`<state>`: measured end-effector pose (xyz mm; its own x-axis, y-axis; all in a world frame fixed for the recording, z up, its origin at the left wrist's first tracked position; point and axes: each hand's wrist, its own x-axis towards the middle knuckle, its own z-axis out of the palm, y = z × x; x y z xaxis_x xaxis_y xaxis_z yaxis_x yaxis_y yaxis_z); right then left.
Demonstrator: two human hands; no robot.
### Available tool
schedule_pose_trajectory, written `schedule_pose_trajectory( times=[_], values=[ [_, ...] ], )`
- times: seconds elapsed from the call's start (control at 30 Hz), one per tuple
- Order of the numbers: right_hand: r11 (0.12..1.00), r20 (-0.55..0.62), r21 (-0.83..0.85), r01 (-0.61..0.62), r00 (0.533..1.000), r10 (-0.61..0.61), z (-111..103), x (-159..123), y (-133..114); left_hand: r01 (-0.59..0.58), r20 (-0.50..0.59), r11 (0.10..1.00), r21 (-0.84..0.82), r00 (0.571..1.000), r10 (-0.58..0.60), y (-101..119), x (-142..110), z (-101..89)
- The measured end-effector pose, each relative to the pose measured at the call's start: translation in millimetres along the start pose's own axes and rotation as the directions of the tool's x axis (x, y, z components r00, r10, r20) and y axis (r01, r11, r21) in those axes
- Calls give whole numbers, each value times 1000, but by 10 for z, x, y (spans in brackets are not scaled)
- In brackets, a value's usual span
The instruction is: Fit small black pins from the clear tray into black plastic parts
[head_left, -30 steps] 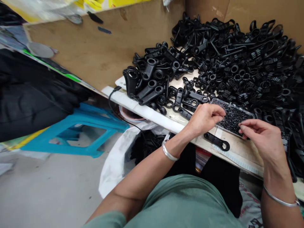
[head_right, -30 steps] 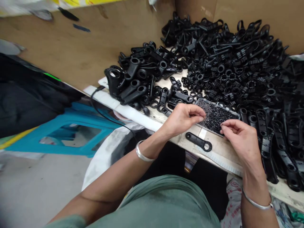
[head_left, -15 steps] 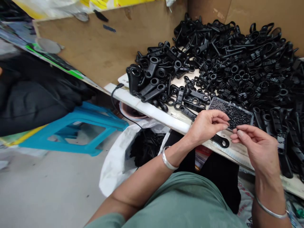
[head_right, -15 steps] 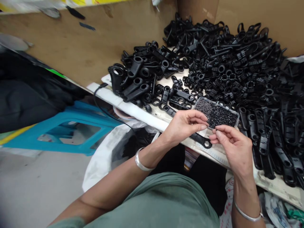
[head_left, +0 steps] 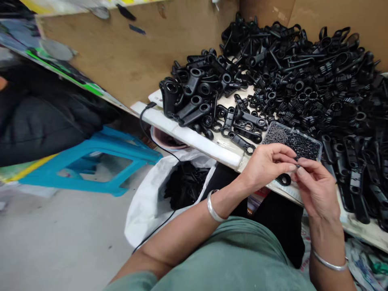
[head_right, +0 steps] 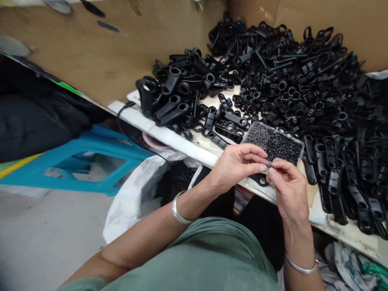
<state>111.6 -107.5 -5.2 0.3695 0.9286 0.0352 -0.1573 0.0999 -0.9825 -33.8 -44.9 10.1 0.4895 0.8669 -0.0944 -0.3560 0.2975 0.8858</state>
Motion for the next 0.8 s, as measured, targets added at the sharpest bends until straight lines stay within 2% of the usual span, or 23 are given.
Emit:
schedule_pose_trajectory(
  times=[0.13, 0.33, 0.63, 0.73, 0.8],
  values=[
    [999, -15, -34, 24, 1000, -24, -10, -10, 25, 8, 10, 1000, -29, 1000, -8, -35, -19, -7],
    [977, -1, -185, 108, 994, -110, -86, -64, 54, 18, -12, 1000, -12, 1000, -18, -54, -49, -4],
    [951, -27, -287, 117, 991, -130, -68, -97, 31, 1, -10, 1000, 18, 1000, -1, -45, -85, 30],
    [886, -40, -429, 176, 976, -214, -59, -142, 11, -36, -37, 995, 90, 999, 39, -54, -88, 38],
    [761, 16, -588, 273, 945, -327, -56, -176, -21, -49, -49, 990, 132, 997, 56, -64, -86, 44]
  ],
)
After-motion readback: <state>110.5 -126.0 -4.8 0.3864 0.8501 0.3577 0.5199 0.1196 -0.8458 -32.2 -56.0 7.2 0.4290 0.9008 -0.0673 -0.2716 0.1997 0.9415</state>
